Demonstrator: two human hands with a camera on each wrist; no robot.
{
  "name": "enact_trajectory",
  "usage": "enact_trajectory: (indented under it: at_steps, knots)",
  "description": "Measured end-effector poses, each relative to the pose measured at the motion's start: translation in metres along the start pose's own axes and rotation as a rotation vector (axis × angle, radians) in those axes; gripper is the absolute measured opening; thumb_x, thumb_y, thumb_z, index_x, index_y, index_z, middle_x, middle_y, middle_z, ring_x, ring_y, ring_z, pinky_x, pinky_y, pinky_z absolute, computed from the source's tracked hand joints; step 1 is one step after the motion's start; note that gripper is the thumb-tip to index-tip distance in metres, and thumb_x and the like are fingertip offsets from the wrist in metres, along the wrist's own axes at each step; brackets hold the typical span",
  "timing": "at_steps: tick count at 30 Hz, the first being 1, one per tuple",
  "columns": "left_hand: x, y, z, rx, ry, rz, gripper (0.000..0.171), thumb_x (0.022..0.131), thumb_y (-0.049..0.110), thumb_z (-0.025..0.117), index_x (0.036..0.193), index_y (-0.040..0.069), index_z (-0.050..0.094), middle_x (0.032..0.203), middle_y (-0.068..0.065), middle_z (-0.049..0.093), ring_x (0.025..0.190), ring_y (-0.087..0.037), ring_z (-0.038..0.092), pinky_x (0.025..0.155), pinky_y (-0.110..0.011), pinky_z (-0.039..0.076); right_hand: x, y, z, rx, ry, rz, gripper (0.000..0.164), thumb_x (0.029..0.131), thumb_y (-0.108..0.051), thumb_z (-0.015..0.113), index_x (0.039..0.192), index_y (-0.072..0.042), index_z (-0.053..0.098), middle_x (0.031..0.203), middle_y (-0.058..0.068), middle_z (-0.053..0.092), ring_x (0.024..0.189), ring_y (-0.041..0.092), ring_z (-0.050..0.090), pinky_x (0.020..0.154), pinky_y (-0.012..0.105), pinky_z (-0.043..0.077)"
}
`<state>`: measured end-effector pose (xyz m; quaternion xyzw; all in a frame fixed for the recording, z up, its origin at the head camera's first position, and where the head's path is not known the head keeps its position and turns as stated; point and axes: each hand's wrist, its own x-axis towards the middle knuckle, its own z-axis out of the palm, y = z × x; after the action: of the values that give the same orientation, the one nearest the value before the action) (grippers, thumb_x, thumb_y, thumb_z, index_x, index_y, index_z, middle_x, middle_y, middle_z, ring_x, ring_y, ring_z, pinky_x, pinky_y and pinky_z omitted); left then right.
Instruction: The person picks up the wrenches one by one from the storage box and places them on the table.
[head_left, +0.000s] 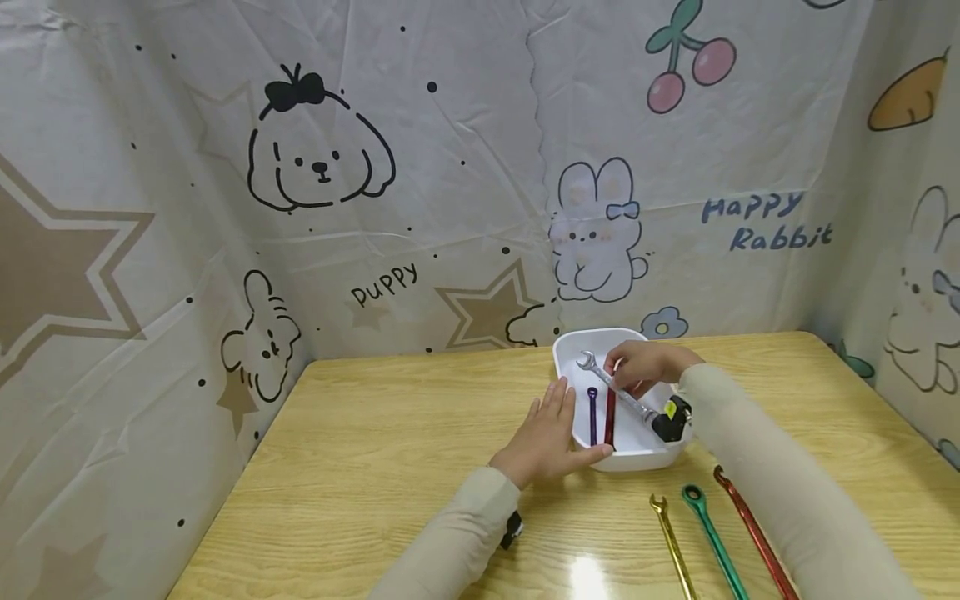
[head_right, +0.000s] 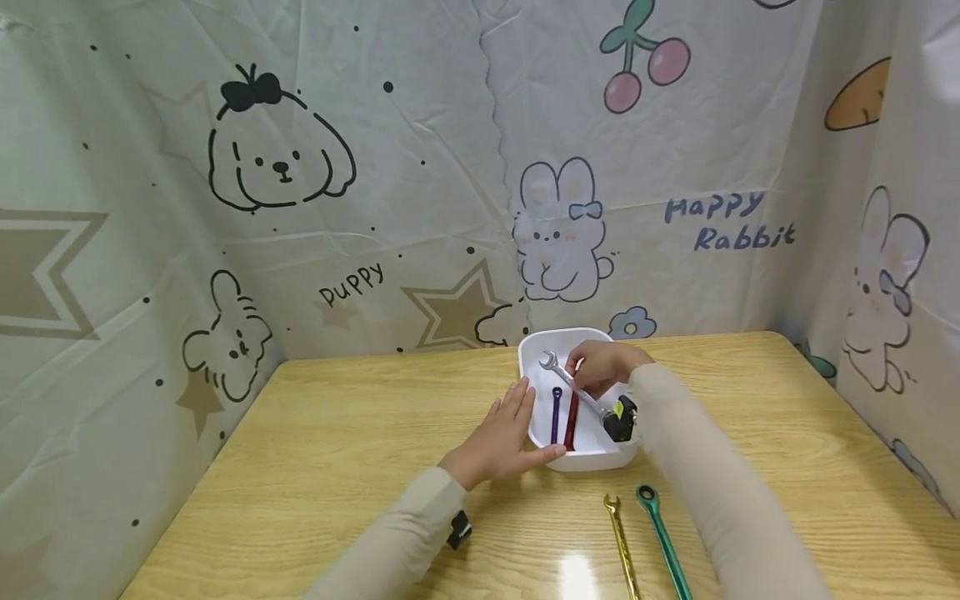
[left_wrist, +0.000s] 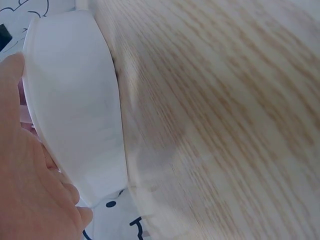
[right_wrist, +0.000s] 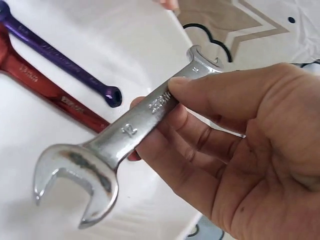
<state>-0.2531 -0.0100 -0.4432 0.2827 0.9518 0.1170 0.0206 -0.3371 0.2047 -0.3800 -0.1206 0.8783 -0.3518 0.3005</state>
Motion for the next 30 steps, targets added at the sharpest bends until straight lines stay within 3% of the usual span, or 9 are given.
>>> enact_trajectory:
  at_steps: [14,30]
  knots:
    - [-0.002,0.002,-0.005,0.001,-0.002,-0.011,0.107,0.084,0.080,0.034,0.153,0.003,0.010,0.161,-0.015,0.001,0.148,-0.026,0.002,0.119,-0.041,0.010,-0.038,0.000,-0.021,0.058,0.088,-0.064,0.024,0.091,-0.008,0.058,0.110,0.004,0.050,0.095,0.011,0.057,0.082,0.019,0.056,0.075,0.033,0.056]
    - [-0.003,0.001,-0.002,-0.013,0.004,-0.011,0.106,0.084,0.079,0.036,0.153,0.003,0.011,0.161,-0.014,0.001,0.148,-0.026,0.002,0.119,-0.042,0.012,-0.092,0.039,-0.020,0.152,0.129,-0.088,0.028,0.091,-0.009,0.058,0.112,0.009,0.050,0.092,0.008,0.058,0.082,0.019,0.056,0.077,0.035,0.057]
